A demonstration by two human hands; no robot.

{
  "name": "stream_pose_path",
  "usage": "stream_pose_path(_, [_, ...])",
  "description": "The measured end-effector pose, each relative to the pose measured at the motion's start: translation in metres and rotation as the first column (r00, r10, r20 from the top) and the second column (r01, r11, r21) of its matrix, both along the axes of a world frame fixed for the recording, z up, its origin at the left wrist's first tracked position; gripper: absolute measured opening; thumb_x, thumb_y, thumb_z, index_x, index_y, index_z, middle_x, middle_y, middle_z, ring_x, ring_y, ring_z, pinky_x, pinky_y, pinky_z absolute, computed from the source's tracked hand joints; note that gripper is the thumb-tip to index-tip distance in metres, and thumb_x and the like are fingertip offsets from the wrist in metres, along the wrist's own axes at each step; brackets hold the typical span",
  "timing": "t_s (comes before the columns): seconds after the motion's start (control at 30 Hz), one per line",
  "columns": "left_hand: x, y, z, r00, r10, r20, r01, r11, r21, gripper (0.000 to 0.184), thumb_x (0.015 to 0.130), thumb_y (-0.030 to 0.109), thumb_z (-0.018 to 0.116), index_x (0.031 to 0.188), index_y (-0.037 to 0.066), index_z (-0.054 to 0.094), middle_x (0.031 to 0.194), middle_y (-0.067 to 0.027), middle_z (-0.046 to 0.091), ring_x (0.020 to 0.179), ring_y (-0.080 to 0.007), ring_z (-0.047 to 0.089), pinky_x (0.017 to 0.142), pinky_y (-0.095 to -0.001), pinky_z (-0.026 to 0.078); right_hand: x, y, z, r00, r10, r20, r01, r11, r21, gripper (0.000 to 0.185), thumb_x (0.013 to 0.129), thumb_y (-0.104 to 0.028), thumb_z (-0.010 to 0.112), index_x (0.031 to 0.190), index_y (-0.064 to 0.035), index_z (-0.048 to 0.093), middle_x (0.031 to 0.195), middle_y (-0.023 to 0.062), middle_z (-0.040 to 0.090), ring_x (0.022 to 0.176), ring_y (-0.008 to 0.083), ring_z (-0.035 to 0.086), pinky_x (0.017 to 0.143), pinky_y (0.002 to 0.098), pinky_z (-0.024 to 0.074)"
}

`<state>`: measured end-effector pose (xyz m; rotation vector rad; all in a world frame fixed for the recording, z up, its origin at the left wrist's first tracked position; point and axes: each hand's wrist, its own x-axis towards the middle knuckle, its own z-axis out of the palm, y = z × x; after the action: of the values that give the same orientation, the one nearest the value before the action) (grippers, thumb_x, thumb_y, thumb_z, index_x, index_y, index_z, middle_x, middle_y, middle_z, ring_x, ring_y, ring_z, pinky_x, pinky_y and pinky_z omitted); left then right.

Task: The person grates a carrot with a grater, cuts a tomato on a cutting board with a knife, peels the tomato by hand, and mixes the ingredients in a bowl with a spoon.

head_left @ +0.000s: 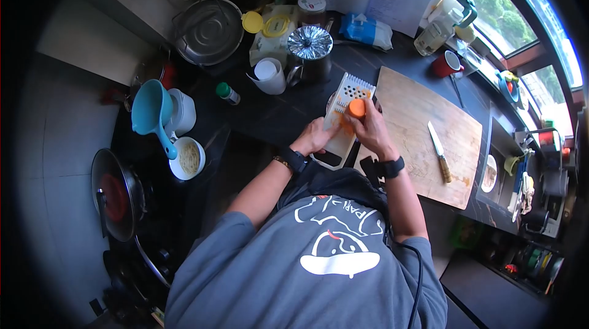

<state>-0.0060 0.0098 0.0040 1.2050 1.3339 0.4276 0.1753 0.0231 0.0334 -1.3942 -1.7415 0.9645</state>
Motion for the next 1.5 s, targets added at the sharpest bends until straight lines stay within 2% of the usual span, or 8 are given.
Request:
stream_pose_path(0.47, [0.0,0.0,0.005,1.0,-0.022,0.002,0.022,1.0,-0.019,0.048,0.089,0.042,0.059,0.112,0.0,0.06,0.095,-0.012,0.067,0.076,-0.0192,0.067,0.049,-0.0285,0.056,-0.001,-0.007,0.011,0.977,0.126,0.171,-0.153,0.976,0.155,0.04,0.083,-0.01,0.067,0.115,0.0005,0.046,0.099,0.0232,0.06,0.095,0.041,0.06,0.082,0.0409,0.0485])
stream_pose_path(0.6, [0.005,-0.004,0.001,1.0,0.017,-0.008,-0.016,1.0,0.007,0.049,0.089,0.043,0.058,0.111,0.0,0.06,0.094,-0.0121,0.067,0.075,-0.019,0.067,0.048,-0.0287,0.056,0.006,0.019,0.012,0.998,-0.027,0.048,0.03,0.998,-0.052,0.037,0.083,-0.009,0.065,0.114,-0.0013,0.046,0.097,0.0247,0.06,0.093,0.0409,0.06,0.08,0.0417,0.0484])
stream_pose_path(0.87, [0.002,0.0,-0.001,1.0,-0.018,0.009,0.018,1.0,0.011,0.048,0.089,0.041,0.059,0.112,-0.001,0.06,0.094,-0.0125,0.067,0.075,-0.0193,0.067,0.048,-0.0284,0.056,0.001,0.003,0.005,0.989,0.091,0.114,-0.105,0.986,0.128,0.034,0.081,-0.012,0.069,0.102,0.0006,0.045,0.097,0.0268,0.059,0.093,0.0432,0.059,0.078,0.0428,0.0481])
stream_pose_path(1.0, [0.003,-0.001,-0.004,1.0,0.004,-0.011,-0.004,0.999,0.034,0.054,0.089,0.045,0.059,0.111,-0.004,0.057,0.092,-0.0177,0.066,0.068,-0.0242,0.068,0.048,-0.0301,0.057,0.003,0.026,-0.001,0.998,-0.061,-0.022,0.061,0.998,0.017,0.034,0.082,-0.013,0.068,0.103,0.0004,0.045,0.091,0.025,0.062,0.087,0.0431,0.061,0.075,0.0436,0.049])
stream_pose_path(1.07, [0.001,-0.002,-0.003,1.0,-0.009,0.007,0.009,0.999,0.035,0.054,0.089,0.045,0.058,0.112,-0.004,0.057,0.092,-0.0177,0.066,0.068,-0.024,0.068,0.048,-0.0297,0.057,0.005,0.025,-0.003,0.997,-0.043,0.071,0.037,0.996,0.083,0.029,0.087,-0.011,0.064,0.106,-0.0001,0.046,0.089,0.0179,0.065,0.085,0.0279,0.067,0.074,0.0361,0.0522])
stream_pose_path(1.23, [0.003,-0.001,0.006,0.999,-0.031,-0.004,0.031,1.0,0.001,0.045,0.09,0.04,0.058,0.112,0.0,0.06,0.093,-0.0112,0.067,0.072,-0.0183,0.067,0.047,-0.0275,0.055,-0.001,0.007,0.004,0.984,0.082,0.158,-0.102,0.987,0.124,0.03,0.086,-0.014,0.065,0.106,0.0001,0.047,0.089,0.0196,0.063,0.086,0.0351,0.064,0.077,0.0392,0.0497])
stream_pose_path(1.4, [0.002,-0.001,-0.002,0.999,-0.027,-0.041,0.027,1.0,0.001,0.045,0.091,0.041,0.057,0.112,0.001,0.06,0.092,-0.0109,0.067,0.071,-0.018,0.066,0.047,-0.0273,0.055,0.0,0.032,0.015,0.995,-0.1,-0.022,0.1,0.995,-0.026,0.033,0.083,-0.014,0.068,0.101,0.0012,0.046,0.091,0.0242,0.062,0.086,0.0399,0.063,0.075,0.0424,0.0495])
stream_pose_path(1.5, [0.002,0.0,0.0,0.999,-0.035,0.027,0.035,0.999,-0.006,0.044,0.091,0.039,0.057,0.113,0.001,0.06,0.093,-0.0108,0.067,0.071,-0.0177,0.066,0.048,-0.0273,0.055,0.003,0.014,0.003,0.997,0.055,0.056,-0.058,0.996,0.062,0.032,0.083,-0.014,0.067,0.102,0.0004,0.046,0.091,0.0244,0.062,0.087,0.0411,0.062,0.075,0.0421,0.0494])
